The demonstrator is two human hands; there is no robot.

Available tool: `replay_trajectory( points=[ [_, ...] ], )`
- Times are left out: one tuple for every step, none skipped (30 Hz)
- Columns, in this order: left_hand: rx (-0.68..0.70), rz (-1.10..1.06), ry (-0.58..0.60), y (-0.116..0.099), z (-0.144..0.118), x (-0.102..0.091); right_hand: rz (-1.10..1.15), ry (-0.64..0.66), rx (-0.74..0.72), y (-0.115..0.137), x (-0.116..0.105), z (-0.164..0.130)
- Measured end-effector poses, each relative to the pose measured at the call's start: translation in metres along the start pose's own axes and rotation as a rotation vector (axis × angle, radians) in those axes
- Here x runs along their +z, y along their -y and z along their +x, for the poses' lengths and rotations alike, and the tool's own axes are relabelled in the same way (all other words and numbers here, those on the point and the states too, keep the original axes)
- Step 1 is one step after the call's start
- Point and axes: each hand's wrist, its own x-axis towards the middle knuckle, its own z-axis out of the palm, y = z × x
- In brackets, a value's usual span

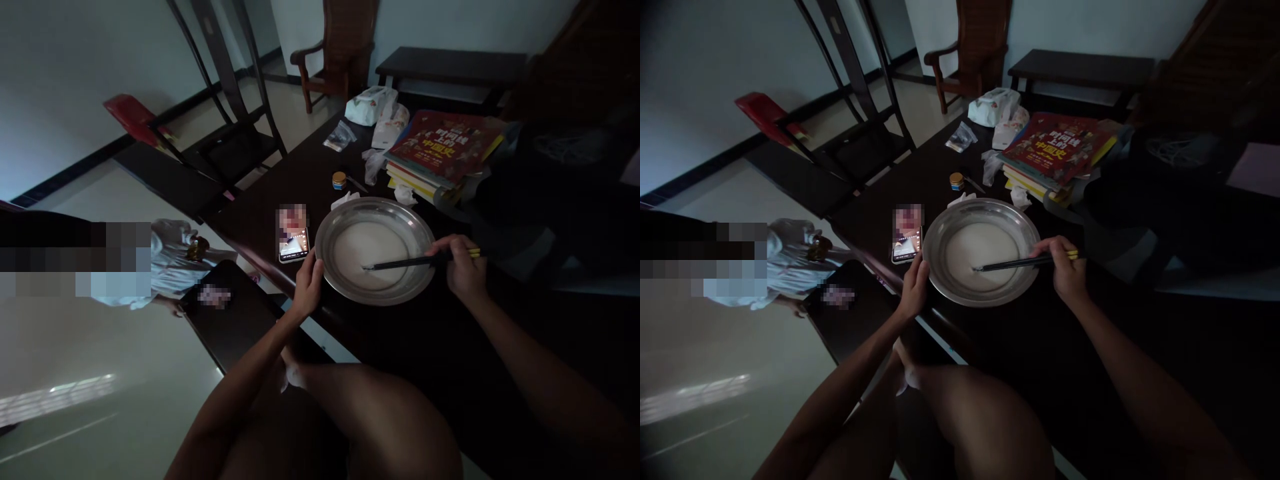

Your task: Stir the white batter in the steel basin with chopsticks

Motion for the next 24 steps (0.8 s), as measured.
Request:
replay_trajectory(
  points=[
    [-0.002,0.001,-0.001,0.0001,0.0,0.0,-0.015,0.027,0.001,0.0001,-0.0001,-0.0002],
    [-0.003,0.001,-0.002,0.0001,-0.0001,0.0,-0.034,0.046,0.002,0.0005,-0.0001,-0.0003],
    [-0.003,0.0,-0.003,0.0001,-0.0001,-0.0001,-0.046,0.044,0.003,0.0011,0.0,-0.0004],
    [-0.002,-0.002,-0.002,-0.0001,-0.0002,-0.0003,-0.046,0.026,0.004,0.0018,0.0001,-0.0005],
    [0.0,-0.004,0.001,-0.0003,-0.0003,-0.0005,-0.034,0.003,0.006,0.0025,0.0004,-0.0005],
    [0.003,-0.005,0.003,-0.0006,-0.0003,-0.0007,-0.017,-0.014,0.01,0.0031,0.0006,-0.0005],
    [0.005,-0.006,0.005,-0.001,-0.0004,-0.001,-0.006,-0.018,0.013,0.0034,0.0008,-0.0006],
    [0.008,-0.006,0.006,-0.0014,-0.0005,-0.0012,-0.005,-0.008,0.012,0.0035,0.001,-0.0006],
    [0.008,-0.005,0.006,-0.0018,-0.0007,-0.0014,-0.016,0.013,0.008,0.0032,0.0009,-0.0008],
    [0.007,-0.004,0.004,-0.0021,-0.0008,-0.0016,-0.033,0.037,0.001,0.0027,0.0007,-0.0009],
    [0.005,-0.004,0.0,-0.0024,-0.001,-0.0016,-0.047,0.05,-0.006,0.002,0.0003,-0.0009],
    [0.002,-0.003,-0.002,-0.0026,-0.0012,-0.0016,-0.053,0.046,-0.011,0.0012,-0.0002,-0.0009],
    [-0.001,-0.004,-0.001,-0.0028,-0.0013,-0.0015,-0.049,0.031,-0.012,0.0006,-0.0008,-0.0009],
    [-0.004,-0.004,0.0,-0.0029,-0.0015,-0.0014,-0.041,0.014,-0.008,0.0001,-0.0012,-0.0009],
    [-0.006,-0.005,0.002,-0.0029,-0.0016,-0.0013,-0.032,0.0,-0.001,-0.0002,-0.0015,-0.0009],
    [-0.007,-0.006,0.003,-0.0029,-0.0017,-0.0012,-0.031,-0.002,0.005,-0.0001,-0.0016,-0.001],
    [-0.007,-0.007,0.003,-0.0027,-0.0017,-0.0012,-0.04,0.011,0.008,0.0001,-0.0014,-0.0012],
    [-0.007,-0.007,0.002,-0.0025,-0.0017,-0.0011,-0.055,0.032,0.006,0.0005,-0.0012,-0.0013],
    [-0.006,-0.008,0.001,-0.0022,-0.0018,-0.0012,-0.073,0.051,0.004,0.0008,-0.0009,-0.0014],
    [-0.005,-0.007,0.0,-0.0019,-0.0018,-0.0012,-0.087,0.056,0.0,0.001,-0.0006,-0.0014],
    [-0.005,-0.006,0.0,-0.0015,-0.0018,-0.0013,-0.093,0.044,-0.004,0.001,-0.0004,-0.0013],
    [-0.005,-0.004,-0.001,-0.0011,-0.0018,-0.0014,-0.09,0.021,-0.004,0.0008,-0.0003,-0.0011],
    [-0.005,-0.001,-0.001,-0.0009,-0.0018,-0.0014,-0.078,-0.002,0.0,0.0005,-0.0002,-0.0009],
    [-0.004,0.001,0.0,-0.0007,-0.0018,-0.0013,-0.062,-0.012,0.006,0.0,-0.0003,-0.0007]
  ],
)
